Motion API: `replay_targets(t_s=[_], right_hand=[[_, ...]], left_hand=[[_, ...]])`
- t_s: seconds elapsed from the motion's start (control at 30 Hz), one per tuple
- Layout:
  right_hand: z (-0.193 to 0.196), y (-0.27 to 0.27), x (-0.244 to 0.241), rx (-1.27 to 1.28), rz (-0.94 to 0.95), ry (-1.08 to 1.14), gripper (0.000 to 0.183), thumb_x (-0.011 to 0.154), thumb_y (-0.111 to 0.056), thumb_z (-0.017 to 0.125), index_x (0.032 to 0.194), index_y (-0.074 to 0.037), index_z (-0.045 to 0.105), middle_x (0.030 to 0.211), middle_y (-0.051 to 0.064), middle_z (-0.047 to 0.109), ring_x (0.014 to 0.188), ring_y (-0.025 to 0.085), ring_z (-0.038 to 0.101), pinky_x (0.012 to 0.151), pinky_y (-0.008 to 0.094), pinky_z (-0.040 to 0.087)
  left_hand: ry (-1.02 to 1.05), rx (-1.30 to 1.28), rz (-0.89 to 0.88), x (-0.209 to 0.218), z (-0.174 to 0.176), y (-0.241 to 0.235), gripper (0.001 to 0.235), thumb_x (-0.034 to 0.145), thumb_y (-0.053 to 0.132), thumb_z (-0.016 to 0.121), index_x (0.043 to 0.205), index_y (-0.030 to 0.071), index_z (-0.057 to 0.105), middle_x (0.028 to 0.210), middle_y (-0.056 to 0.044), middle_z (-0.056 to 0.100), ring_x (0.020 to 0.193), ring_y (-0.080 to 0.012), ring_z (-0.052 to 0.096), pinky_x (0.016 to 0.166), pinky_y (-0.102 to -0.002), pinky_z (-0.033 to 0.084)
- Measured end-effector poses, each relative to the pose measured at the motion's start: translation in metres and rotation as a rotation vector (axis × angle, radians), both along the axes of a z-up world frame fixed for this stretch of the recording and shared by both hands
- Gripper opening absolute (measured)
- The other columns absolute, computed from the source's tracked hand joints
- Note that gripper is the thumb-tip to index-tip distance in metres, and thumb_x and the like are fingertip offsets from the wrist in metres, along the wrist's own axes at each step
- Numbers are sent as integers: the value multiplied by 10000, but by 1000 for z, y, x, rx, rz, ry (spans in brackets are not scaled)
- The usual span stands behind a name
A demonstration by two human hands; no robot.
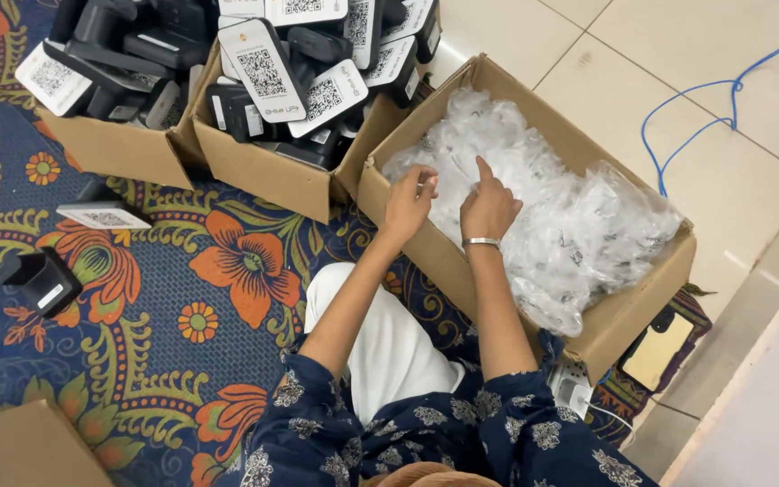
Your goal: The person packs QR-coded electronic devices into plastic bags and places them in cardboard boxes.
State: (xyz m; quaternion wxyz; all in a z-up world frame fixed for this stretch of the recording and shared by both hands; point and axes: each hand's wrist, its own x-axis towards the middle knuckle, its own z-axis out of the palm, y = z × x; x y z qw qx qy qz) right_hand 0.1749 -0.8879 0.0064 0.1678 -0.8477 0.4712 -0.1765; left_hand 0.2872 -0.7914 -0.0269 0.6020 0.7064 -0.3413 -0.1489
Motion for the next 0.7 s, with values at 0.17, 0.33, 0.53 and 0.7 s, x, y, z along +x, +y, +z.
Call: replay_targets(t_s=[0.17, 0.33, 0.53, 0.7], right_hand=[[55, 54, 25, -39, 286, -559, 415, 961, -25, 635, 1360, -140, 641, 976, 60, 732, 927, 225, 653, 880, 417, 469], [70, 136, 68, 487, 593, -847, 340, 1002, 1, 627, 1329, -91, 634, 988, 15, 702, 938, 111, 669, 873, 269, 531], [30, 252, 124, 1206, 949, -842, 376, 984, 20, 605, 1357, -22, 596, 1048, -15, 670, 981, 60, 619, 892, 215, 490], [61, 352, 125, 1261, 1131, -547, 386, 955, -43, 684, 1333, -40, 603, 983, 5, 689, 827, 88, 611, 656, 260, 460]], left_hand=[[17, 49, 97, 16, 37, 76, 363, 1032, 285, 608, 1276, 19, 563, 1109, -144, 730, 936, -210, 759, 758, -325, 609], [254, -81, 257, 55, 57, 176, 538, 1040, 461, 539, 1355, 26, 511, 1266, -124, 673, 1069, -212, 716, 814, -331, 622], [328, -331, 479, 68, 88, 323, 529, 1024, 465, 547, 1318, 25, 561, 1199, -86, 676, 1073, -189, 705, 864, -318, 592], [188, -385, 618, 40, 98, 424, 369, 1096, 306, 664, 1235, -35, 663, 1121, -78, 689, 998, -114, 611, 879, -284, 494]])
